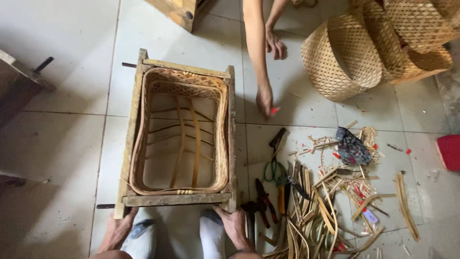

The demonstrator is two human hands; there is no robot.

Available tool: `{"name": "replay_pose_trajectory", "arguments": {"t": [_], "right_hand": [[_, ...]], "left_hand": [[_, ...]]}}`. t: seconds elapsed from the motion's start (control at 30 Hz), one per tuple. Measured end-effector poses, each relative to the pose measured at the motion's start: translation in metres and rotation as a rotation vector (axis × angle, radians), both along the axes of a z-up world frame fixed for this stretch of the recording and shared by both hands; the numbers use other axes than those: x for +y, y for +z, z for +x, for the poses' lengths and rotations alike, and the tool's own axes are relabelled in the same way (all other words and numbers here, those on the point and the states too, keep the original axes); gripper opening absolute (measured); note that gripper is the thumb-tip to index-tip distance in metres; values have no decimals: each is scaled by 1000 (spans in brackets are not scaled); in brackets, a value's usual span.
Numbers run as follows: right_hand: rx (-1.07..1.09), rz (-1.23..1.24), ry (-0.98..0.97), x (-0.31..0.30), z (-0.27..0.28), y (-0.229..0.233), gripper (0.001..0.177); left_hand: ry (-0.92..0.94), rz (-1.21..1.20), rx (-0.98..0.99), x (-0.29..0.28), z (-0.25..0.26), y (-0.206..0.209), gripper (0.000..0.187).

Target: The person assembles a rectangular basket by fitting a woven frame into a wooden mold, trimming excess material, and securing the structure with glue. They use a hammer, scissors, and a knife to adjust and fasten the components.

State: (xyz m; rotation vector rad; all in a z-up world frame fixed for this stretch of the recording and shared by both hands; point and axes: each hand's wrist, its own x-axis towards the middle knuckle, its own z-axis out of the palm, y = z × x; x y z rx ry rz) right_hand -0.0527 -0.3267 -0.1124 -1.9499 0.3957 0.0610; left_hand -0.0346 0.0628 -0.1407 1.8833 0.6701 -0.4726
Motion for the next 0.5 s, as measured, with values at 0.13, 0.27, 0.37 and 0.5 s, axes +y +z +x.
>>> {"name": "replay_pose_trajectory", "arguments": {"t": [0.13, 0.27, 0.37, 0.5], "right_hand": [[-146, 314, -24, -4, -3, -15, 28], [388, -460, 315, -14, 6, 23, 26], [385, -398, 295, -16, 21, 60, 49], [579, -513, 249, -18, 28, 103, 98]], "left_hand": [[-5, -103, 44, -4, -20, -22, 34], [-92, -161, 83, -5, -11, 1, 33], [-228, -98, -46, -2, -12, 46, 46], [-487, 240, 543, 24, -10, 106, 62]]}}
